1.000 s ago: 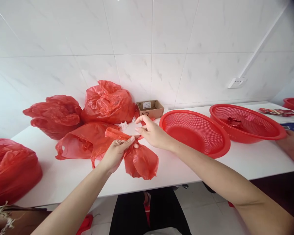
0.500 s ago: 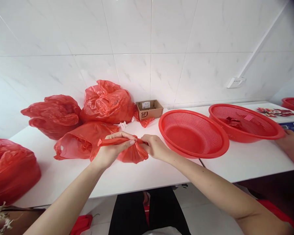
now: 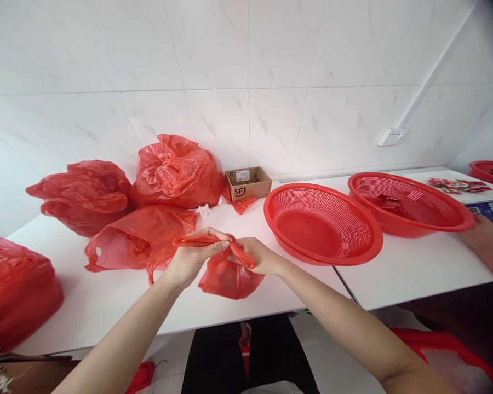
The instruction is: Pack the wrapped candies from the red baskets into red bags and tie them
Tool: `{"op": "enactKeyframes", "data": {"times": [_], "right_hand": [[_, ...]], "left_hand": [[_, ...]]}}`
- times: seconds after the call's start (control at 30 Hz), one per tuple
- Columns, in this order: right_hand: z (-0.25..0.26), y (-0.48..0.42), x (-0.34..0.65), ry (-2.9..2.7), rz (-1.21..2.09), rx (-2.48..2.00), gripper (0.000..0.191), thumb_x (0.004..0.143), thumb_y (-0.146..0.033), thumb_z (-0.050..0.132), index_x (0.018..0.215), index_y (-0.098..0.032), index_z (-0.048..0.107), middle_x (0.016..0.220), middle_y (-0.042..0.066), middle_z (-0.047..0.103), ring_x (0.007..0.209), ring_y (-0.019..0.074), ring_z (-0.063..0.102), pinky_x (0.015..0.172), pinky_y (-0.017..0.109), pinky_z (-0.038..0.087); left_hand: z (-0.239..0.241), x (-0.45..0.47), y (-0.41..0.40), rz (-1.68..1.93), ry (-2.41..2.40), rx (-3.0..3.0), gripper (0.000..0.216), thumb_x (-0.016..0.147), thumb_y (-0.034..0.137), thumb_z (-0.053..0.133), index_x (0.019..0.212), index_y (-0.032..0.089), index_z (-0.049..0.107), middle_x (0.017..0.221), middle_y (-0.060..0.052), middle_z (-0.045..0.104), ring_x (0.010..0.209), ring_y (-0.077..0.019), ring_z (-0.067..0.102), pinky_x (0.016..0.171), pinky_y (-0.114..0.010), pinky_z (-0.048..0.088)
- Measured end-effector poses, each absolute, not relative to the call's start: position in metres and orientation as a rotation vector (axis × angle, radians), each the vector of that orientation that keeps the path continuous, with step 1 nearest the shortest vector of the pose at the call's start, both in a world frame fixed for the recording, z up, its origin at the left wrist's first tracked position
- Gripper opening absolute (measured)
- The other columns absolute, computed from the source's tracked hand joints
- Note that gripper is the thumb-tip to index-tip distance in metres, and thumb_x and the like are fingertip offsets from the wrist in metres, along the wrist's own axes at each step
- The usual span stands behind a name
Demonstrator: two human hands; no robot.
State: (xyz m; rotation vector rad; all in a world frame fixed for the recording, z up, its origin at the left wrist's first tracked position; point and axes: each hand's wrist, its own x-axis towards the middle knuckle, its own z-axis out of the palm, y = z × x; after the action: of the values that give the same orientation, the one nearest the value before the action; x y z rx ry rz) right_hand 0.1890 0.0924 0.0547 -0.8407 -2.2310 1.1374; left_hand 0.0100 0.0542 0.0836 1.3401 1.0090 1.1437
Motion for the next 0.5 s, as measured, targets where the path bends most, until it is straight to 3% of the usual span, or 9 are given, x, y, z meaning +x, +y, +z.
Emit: {"op": "enactKeyframes", "data": {"times": [0.13,0.23,0.37,0.5], "right_hand": [[0.058,0.098,0.196,-1.948,1.382,-0.636,0.027,0.082,-0.028,0.065,0.106,-0.019,0.058,0.103,0.004,0.065,0.095,0.017,0.061,0.088,0.033,0.048],[0.056,0.095,0.192,-1.681,1.446,-0.647,0.016,0.082,-0.02,0.059,0.098,-0.019,0.055,0.096,0.002,0.063,0.089,0.0137,0.062,0.086,0.032,0.049],[0.05,0.083,0.181,-1.637,1.275,-0.692,0.012,0.08,-0.018,0.06,0.088,-0.02,0.052,0.085,-0.002,0.059,0.079,0.0117,0.06,0.078,0.029,0.051],[0.053,0.079,0.178,-1.604,1.32,-0.645,0.021,0.082,-0.025,0.065,0.1,-0.022,0.054,0.088,-0.001,0.065,0.086,0.0131,0.065,0.087,0.032,0.052]], "left_hand": [[0.084,0.006,0.058,1.111,1.102,1.43,0.016,0.073,0.029,0.078,0.073,0.018,0.066,0.078,-0.003,0.068,0.079,-0.0169,0.064,0.078,-0.03,0.05],[0.084,0.009,0.057,1.126,1.122,1.479,0.015,0.075,0.028,0.075,0.076,0.019,0.063,0.078,0.0,0.065,0.075,-0.0149,0.061,0.072,-0.027,0.048],[0.081,0.015,0.052,1.223,1.322,1.746,0.007,0.08,0.02,0.064,0.084,0.023,0.058,0.08,0.002,0.063,0.073,-0.0145,0.06,0.069,-0.026,0.046],[0.078,0.016,0.047,1.33,1.497,1.972,0.011,0.084,0.017,0.055,0.092,0.024,0.06,0.091,0.0,0.067,0.084,-0.0172,0.063,0.076,-0.029,0.047]]}}
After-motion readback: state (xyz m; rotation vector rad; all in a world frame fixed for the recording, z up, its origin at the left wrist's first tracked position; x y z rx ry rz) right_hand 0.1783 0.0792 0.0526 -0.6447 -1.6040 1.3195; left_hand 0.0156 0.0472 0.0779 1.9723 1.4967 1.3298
